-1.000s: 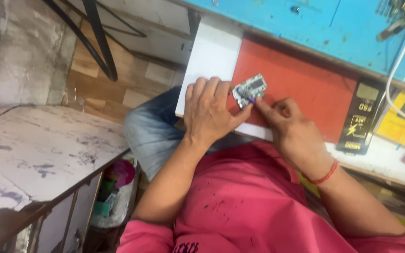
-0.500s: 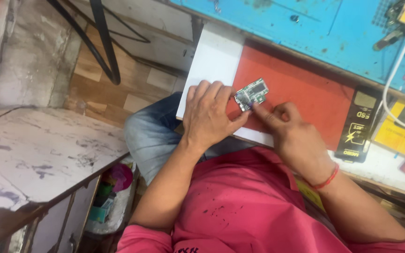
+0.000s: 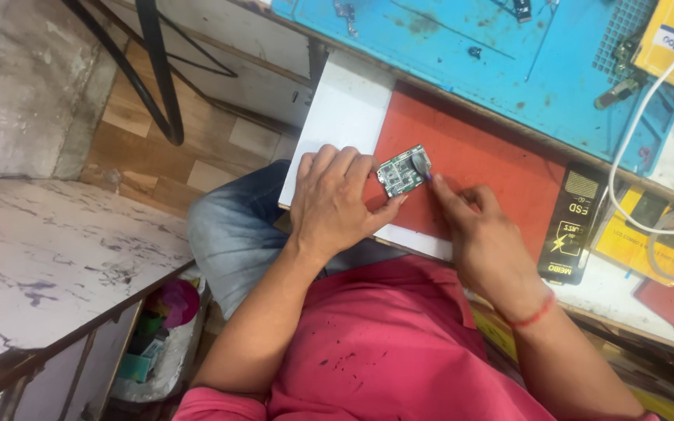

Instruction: The person cleans a small circuit board on a red mat using a purple brush and a small metal tool. They scrub the board's surface and components, occasionally flipping it over to clean different sides.

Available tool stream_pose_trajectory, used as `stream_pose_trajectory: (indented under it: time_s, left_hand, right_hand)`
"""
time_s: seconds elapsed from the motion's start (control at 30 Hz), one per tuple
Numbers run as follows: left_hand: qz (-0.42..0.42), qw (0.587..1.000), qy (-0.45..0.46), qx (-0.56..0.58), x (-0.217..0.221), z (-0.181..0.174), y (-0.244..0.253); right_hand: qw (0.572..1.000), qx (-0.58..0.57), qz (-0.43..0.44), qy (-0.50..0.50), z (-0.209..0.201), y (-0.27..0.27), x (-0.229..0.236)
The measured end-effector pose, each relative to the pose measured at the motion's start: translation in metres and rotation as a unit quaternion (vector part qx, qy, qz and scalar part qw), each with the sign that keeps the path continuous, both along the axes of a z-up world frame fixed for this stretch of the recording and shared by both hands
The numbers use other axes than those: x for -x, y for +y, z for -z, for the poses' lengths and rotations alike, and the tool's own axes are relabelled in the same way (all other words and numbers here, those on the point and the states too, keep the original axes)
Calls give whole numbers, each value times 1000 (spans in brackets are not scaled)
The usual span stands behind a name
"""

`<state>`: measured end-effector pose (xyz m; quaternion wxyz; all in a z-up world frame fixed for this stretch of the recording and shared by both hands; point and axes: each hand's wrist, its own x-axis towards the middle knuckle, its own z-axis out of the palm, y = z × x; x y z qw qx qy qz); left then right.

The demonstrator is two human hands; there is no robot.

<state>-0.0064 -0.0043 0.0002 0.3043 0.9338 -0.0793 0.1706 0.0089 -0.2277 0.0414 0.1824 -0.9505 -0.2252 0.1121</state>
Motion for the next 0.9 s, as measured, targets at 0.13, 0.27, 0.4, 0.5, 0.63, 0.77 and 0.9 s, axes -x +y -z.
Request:
stream_pose_trajectory:
  time_s: [0.13, 0.27, 0.4, 0.5, 0.63, 0.77, 0.9]
  left_hand:
    - [-6, 1000, 13, -19, 5, 2, -7]
    - [-10, 1000, -17, 1, -7, -2, -1]
    - [-10, 1000, 10, 2, 9, 5, -7]
    - [-1, 1000, -2, 4, 1, 2, -4]
    - [-2, 1000, -10, -2, 3, 3, 0]
    - [-4, 1000, -17, 0, 3, 7, -4]
    - [-4, 1000, -11, 1, 4, 2, -4]
  right_hand:
    - [999, -46, -24, -3, 4, -4, 6]
    - [999, -44, -18, -16, 2, -5, -3]
    - [999, -45, -14, -20, 13, -15, 16]
    - [997, -52, -26, -50, 12, -13, 7]
    - [997, -59, -40, -32, 12, -10, 5]
    - [993, -111, 10, -25, 15, -12, 0]
    - [996, -88, 1, -13, 0, -12, 6]
